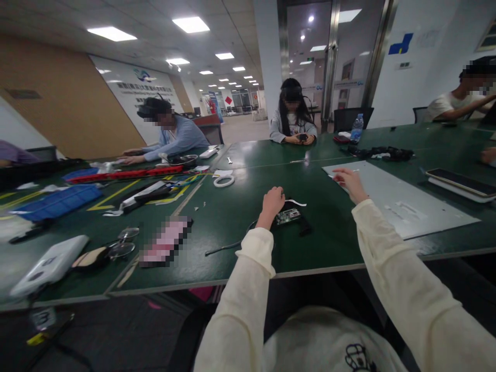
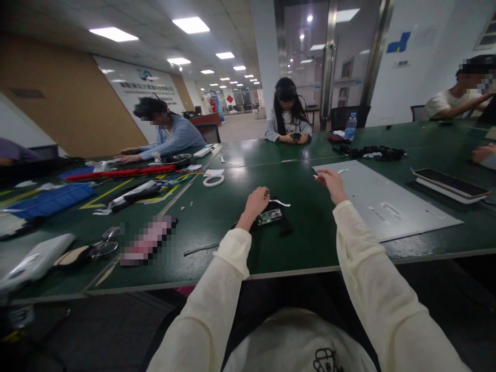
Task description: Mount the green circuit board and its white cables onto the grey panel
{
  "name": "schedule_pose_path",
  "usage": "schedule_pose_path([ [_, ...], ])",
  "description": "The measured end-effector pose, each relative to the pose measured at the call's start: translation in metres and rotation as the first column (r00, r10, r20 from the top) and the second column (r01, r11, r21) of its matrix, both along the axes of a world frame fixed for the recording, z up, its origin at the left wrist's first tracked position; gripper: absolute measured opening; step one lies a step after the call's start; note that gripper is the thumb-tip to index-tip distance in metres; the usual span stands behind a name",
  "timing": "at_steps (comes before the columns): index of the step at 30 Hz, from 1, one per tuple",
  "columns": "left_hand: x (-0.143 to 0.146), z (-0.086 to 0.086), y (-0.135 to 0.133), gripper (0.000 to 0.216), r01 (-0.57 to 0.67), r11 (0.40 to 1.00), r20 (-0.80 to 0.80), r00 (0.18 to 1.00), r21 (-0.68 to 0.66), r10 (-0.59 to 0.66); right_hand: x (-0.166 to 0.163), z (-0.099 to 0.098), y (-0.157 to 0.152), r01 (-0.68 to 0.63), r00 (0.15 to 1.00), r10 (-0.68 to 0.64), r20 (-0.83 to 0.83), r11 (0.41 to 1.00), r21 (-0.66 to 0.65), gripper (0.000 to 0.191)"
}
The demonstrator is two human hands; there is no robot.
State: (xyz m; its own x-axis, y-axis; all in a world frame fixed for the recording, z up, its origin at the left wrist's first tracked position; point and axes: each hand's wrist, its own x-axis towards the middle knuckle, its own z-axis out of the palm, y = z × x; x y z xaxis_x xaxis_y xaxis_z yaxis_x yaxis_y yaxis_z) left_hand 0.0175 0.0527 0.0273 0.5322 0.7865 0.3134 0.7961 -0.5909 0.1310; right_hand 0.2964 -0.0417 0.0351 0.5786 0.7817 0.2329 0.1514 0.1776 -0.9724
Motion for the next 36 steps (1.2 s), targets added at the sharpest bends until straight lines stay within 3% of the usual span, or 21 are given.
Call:
schedule_pose_path([
  [1, 0.0, 0.0, 0.001, 0.022, -0.001, 1.0, -0.002, 1.0, -0.002, 0.001, -0.023, 0.01, 0.003, -0.181, 0.98, 0.184, -0.079, 0.982, 0.047, 0.032],
  [3, 0.001, -0.002, 0.002, 0.023, -0.003, 1.0, -0.008, 1.0, -0.001, 0.003, -0.071, 0.027, 0.011, -0.439, 0.883, 0.452, -0.128, 0.891, 0.117, 0.037],
  [6, 0.0, -0.005, 0.004, 0.025, -0.011, 1.0, -0.022, 1.0, -0.005, 0.011, -0.133, 0.037, 0.024, -0.664, 0.729, 0.681, -0.07, 0.728, 0.171, 0.035],
  [8, -0.002, -0.007, 0.005, 0.026, -0.019, 0.999, -0.053, 0.998, -0.026, 0.017, -0.16, 0.031, 0.033, -0.771, 0.628, 0.778, -0.027, 0.626, 0.116, 0.03],
  [10, -0.003, -0.008, 0.005, 0.025, -0.008, 0.999, -0.09, 0.996, -0.04, 0.005, -0.174, 0.018, 0.04, -0.805, 0.593, 0.805, 0.028, 0.593, -0.025, 0.022],
  [13, -0.003, -0.007, 0.005, 0.028, 0.031, 0.998, -0.132, 0.991, -0.05, -0.037, -0.174, 0.001, 0.044, -0.754, 0.619, 0.777, 0.118, 0.629, -0.189, 0.019],
  [15, -0.001, -0.005, 0.006, 0.026, 0.034, 0.997, -0.15, 0.988, -0.065, -0.044, -0.169, -0.004, 0.043, -0.748, 0.6, 0.786, 0.151, 0.618, -0.242, 0.024],
  [22, 0.003, -0.002, 0.007, 0.024, 0.063, 0.994, -0.145, 0.987, -0.09, -0.075, -0.152, 0.008, 0.033, -0.818, 0.442, 0.893, 0.09, 0.442, -0.369, 0.053],
  [27, 0.0, -0.005, 0.007, 0.026, 0.086, 0.995, -0.09, 0.992, -0.048, -0.091, -0.123, 0.023, 0.023, -0.847, 0.334, 0.939, 0.082, 0.337, -0.411, 0.053],
  [29, 0.0, -0.006, 0.007, 0.025, 0.067, 0.997, -0.081, 0.994, -0.048, -0.071, -0.099, 0.027, 0.018, -0.834, 0.35, 0.935, 0.055, 0.337, -0.438, 0.05],
  [32, 0.002, -0.007, 0.007, 0.024, 0.031, 0.998, -0.094, 0.995, -0.061, -0.037, -0.051, 0.028, 0.014, -0.775, 0.483, 0.875, -0.037, 0.407, -0.484, 0.045],
  [33, 0.002, -0.008, 0.008, 0.024, 0.03, 0.998, -0.098, 0.995, -0.063, -0.036, -0.033, 0.027, 0.013, -0.733, 0.563, 0.825, -0.059, 0.465, -0.496, 0.042],
  [34, 0.002, -0.008, 0.008, 0.024, 0.034, 0.998, -0.1, 0.994, -0.06, -0.04, -0.016, 0.027, 0.014, -0.655, 0.67, 0.741, -0.049, 0.558, -0.51, 0.039],
  [36, 0.002, -0.009, 0.009, 0.024, 0.047, 0.998, -0.098, 0.994, -0.052, -0.052, 0.017, 0.027, 0.015, -0.331, 0.885, 0.444, 0.141, 0.812, -0.482, 0.035],
])
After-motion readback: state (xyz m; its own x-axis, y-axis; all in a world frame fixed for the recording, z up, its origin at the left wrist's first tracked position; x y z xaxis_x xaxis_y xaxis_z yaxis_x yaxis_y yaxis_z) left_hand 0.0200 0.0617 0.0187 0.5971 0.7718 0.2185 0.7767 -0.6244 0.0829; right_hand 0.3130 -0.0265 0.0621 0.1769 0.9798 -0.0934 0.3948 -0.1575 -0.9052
